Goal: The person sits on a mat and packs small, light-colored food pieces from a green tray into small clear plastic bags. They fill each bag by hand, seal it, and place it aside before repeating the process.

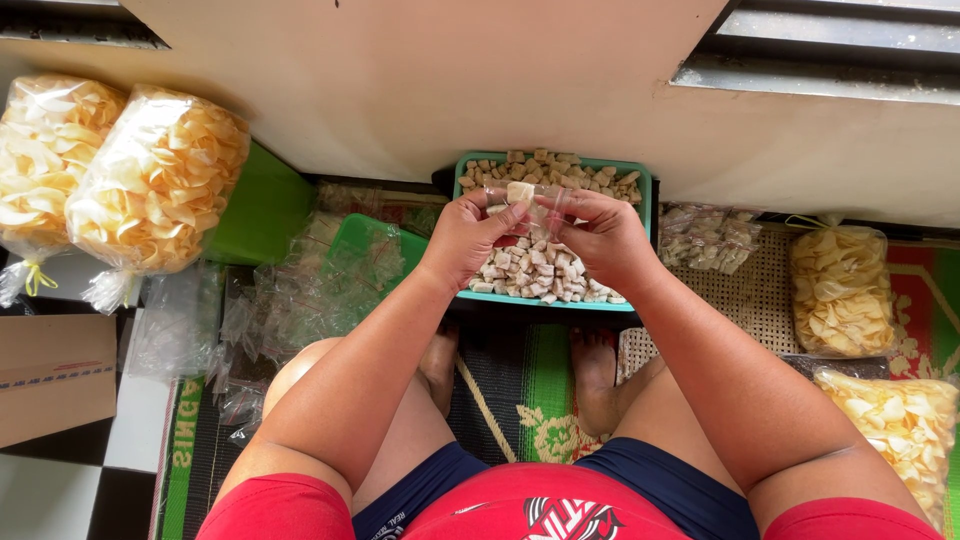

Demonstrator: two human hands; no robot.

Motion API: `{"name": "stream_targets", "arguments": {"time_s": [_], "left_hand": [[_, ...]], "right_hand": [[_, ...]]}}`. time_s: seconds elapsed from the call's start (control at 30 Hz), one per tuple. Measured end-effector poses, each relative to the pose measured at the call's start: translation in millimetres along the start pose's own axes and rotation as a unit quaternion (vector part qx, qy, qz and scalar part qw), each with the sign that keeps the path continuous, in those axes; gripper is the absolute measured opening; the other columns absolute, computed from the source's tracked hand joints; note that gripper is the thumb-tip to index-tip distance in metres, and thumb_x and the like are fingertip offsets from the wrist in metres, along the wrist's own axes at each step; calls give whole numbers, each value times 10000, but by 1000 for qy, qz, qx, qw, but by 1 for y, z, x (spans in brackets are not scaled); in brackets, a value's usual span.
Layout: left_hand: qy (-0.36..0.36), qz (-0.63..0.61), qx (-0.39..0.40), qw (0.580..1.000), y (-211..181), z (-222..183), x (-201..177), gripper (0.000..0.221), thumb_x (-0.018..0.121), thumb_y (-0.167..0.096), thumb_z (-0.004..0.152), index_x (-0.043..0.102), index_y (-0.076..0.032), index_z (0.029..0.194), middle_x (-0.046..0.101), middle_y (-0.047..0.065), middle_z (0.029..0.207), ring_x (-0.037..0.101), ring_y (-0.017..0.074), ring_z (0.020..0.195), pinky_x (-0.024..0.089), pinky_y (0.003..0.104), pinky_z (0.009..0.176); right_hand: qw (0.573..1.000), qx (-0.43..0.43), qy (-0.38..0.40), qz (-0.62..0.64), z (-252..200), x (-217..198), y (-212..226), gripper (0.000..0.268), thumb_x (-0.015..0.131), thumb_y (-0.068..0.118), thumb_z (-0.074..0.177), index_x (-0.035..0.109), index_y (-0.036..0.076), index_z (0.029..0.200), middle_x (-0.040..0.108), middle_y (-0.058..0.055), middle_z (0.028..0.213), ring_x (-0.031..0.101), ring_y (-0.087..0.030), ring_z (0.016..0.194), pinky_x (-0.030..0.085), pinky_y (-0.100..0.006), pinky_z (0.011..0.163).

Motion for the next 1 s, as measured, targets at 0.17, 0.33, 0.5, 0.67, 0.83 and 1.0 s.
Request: {"name": "stream_targets", "arguments": {"time_s": [0.17,0.33,0.5,0.67,0.83,1.0], "left_hand": [[3,6,-4,1000,0,-2,1,317,870,-203,859,723,-44,1090,791,124,864,792,190,772,647,280,685],[8,8,-9,1000,3,-1,1,269,874,-201,852,733,-68,1038,788,108,854,789,189,762,648,281,667],[6,-22,-23,999,-1,-4,5,217,833,-190,892,724,-49,1017,776,109,835,787,220,739,660,319,623],[-10,1,-13,1000,-9,-6,0,239,815,-262,904,729,-56,989,785,124,870,786,216,745,657,303,619],[-19,1,-9,1000,-6,-3,-3,291,805,-315,904,719,-50,988,784,151,886,789,249,750,652,303,592],[-44,4,5,999,-7,4,-16,342,799,-373,902,708,-60,1004,784,153,888,790,251,735,652,300,564]], "right_hand": [[1000,18,21,5,1,5,6,199,723,-109,897,754,-70,1090,679,-171,961,617,-133,813,639,-309,676],[998,14,62,-22,0,8,5,194,680,-80,943,745,-59,1125,640,-175,925,603,-145,856,610,-296,611],[993,37,106,-30,-1,15,9,204,646,-108,918,773,-36,1061,635,-127,924,603,-160,810,632,-309,684],[996,33,83,-20,1,10,11,216,652,-78,945,747,-21,1130,626,-106,922,598,-129,797,635,-280,670],[998,12,58,-33,5,9,13,337,645,-93,947,696,-38,1276,624,-110,933,579,-113,790,647,-304,647],[999,31,13,37,11,0,-9,284,689,-65,952,706,-44,1234,657,-110,964,622,-100,802,652,-296,653]]}}
Point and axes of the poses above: each hand's wrist, its own z-axis towards the middle knuckle, its own x-axis out of the palm, y = z × x, the point moved 7 cm from there along z, towards the middle knuckle
